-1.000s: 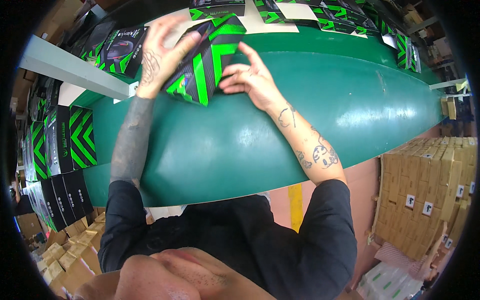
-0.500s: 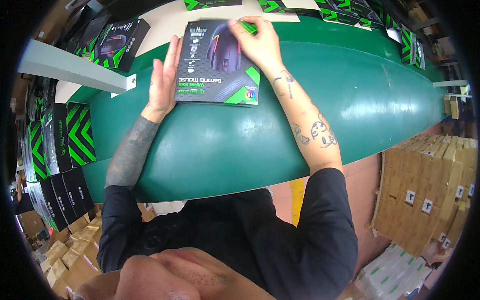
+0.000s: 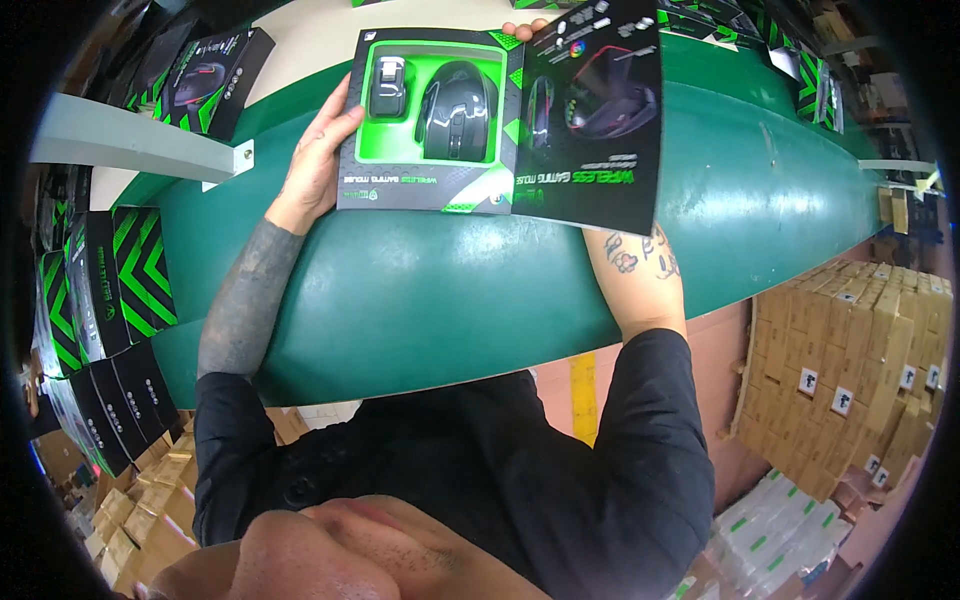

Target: The person picks up several wireless gaming mouse boxes from a workstation, opening the front flap of each box to look at the product inside before closing the flap and placing the box back down.

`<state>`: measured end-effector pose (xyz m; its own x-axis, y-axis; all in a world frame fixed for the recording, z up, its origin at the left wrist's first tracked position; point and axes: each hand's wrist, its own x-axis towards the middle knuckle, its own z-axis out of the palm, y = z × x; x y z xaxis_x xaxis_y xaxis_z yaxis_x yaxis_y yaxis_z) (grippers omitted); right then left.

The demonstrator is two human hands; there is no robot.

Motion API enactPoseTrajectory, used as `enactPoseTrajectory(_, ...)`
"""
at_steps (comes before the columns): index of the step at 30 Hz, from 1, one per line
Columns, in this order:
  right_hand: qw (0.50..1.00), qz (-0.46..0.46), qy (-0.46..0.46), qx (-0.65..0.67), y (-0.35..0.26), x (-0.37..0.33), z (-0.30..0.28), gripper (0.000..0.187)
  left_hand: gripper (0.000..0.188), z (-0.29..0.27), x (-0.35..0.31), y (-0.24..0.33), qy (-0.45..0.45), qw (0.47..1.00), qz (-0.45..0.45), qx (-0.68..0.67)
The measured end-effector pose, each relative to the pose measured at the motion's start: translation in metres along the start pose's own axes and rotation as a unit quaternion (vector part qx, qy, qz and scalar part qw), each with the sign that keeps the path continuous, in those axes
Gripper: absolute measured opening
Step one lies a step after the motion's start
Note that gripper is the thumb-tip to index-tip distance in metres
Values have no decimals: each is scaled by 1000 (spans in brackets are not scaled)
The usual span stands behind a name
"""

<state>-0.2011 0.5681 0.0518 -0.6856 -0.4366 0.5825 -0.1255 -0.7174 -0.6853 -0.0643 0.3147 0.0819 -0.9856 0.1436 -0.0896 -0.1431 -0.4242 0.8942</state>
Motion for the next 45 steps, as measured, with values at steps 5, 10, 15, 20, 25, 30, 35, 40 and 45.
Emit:
enactPoseTrajectory(5, 959, 107, 195, -173, -21, 21, 68, 27, 63, -4, -1, 12, -76, 971, -49, -221)
enactPoseTrajectory(10, 943, 58, 222, -242, 6, 22, 74, 32, 46, -3, 5, 16, 64, 996, -57, 24)
enactPoseTrajectory(15, 922, 131, 321, -174, -5, 43, 59, 24, 43, -32, 40, 55, 229, 923, 236, -198)
enactPoseTrajectory(20, 845, 214, 266, -411, 28, 76, 39, 52, 81, -55, 70, 25, 243, 952, 181, 52)
enactPoseTrajectory(25, 800, 240, 202, -512, 73, 126, -5, 80, 83, -56, 153, 42, 314, 827, 119, 451)
enactPoseTrajectory(30, 830, -24, 194, -523, 55, 114, 45, 74, 73, -62, 145, 52, 137, 834, 358, 397)
enactPoseTrajectory(35, 750, -211, 122, -615, -26, 96, 90, 50, 55, 19, 59, 99, 66, 899, 361, 239)
enactPoseTrajectory(40, 820, -50, 149, -551, -8, 66, 110, 30, 58, -4, 30, 59, 45, 931, 267, 243)
enactPoseTrajectory(45, 924, -9, 125, -361, -8, 45, 95, 22, 63, 16, 12, 52, 65, 967, 199, 143)
